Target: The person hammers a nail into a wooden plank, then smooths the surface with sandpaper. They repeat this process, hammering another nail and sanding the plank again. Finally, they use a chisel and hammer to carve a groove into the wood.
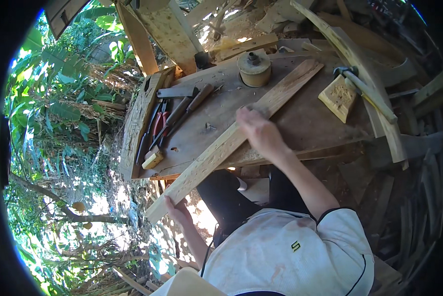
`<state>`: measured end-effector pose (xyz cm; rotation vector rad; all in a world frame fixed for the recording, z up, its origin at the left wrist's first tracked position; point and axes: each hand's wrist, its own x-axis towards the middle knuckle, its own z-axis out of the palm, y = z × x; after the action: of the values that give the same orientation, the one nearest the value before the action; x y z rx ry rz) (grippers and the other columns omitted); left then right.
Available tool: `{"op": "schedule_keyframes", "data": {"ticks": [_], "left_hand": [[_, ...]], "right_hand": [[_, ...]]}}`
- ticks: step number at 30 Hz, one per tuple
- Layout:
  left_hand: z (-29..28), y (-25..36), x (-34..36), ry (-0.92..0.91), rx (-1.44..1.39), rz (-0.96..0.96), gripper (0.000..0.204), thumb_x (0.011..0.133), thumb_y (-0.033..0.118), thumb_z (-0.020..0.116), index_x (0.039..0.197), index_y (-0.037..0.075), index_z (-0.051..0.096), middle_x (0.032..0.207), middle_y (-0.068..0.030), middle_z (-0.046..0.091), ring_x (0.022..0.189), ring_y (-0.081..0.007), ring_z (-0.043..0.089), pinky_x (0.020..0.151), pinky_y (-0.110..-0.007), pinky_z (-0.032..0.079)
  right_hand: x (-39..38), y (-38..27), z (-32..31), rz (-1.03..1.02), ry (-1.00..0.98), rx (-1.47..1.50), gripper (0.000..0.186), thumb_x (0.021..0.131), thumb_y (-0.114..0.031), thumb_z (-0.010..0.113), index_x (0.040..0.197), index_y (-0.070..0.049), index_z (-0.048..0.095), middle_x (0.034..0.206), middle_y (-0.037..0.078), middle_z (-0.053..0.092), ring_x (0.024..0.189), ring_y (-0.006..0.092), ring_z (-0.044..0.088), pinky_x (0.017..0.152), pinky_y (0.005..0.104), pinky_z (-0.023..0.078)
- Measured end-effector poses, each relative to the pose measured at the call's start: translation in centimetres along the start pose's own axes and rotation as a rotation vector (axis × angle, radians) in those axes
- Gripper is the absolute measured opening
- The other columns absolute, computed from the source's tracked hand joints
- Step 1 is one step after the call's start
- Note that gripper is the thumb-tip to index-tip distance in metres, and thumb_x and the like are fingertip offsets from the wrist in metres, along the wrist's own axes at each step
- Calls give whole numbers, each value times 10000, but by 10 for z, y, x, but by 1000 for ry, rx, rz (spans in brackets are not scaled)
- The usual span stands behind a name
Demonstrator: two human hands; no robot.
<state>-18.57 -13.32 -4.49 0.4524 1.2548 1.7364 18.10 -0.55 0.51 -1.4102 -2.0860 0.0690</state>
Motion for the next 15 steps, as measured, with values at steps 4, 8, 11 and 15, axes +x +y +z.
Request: {"op": "schedule_keyframes", "data": {"ticks": [4, 8, 11, 15], "left_hand": [[-6, 20, -21, 50, -54, 135, 551, 1099, 361, 534, 1462, -50, 485, 1440, -184, 557, 1375, -248, 498, 1202, -416, 375], [-4, 47, -41, 20, -29, 216, 587, 1096, 423, 526, 1473, -25, 483, 1449, -169, 544, 1350, -252, 513, 1182, -426, 391], [6, 74, -52, 34, -68, 295, 582, 1096, 432, 518, 1473, -10, 485, 1437, -156, 539, 1337, -252, 521, 1166, -434, 407], [-3, 102, -58, -25, -21, 444, 559, 1091, 405, 541, 1461, -10, 487, 1388, -136, 548, 1310, -241, 535, 1129, -436, 441]], "right_hand": [[4, -22, -30, -218, -26, 270, 506, 900, -227, 765, 1346, -13, 659, 1445, 130, 628, 1366, 290, 577, 1177, 412, 450], [13, -1, -60, -52, 133, 168, 484, 892, -200, 783, 1329, -24, 672, 1448, 106, 630, 1374, 280, 570, 1170, 418, 458], [11, -25, -66, -189, 182, 197, 436, 902, -177, 774, 1310, -45, 692, 1419, 86, 653, 1351, 276, 590, 1153, 412, 478], [16, 22, -94, -54, 236, 328, 372, 909, -103, 753, 1279, -93, 722, 1346, 74, 700, 1274, 272, 650, 1113, 405, 517]]}}
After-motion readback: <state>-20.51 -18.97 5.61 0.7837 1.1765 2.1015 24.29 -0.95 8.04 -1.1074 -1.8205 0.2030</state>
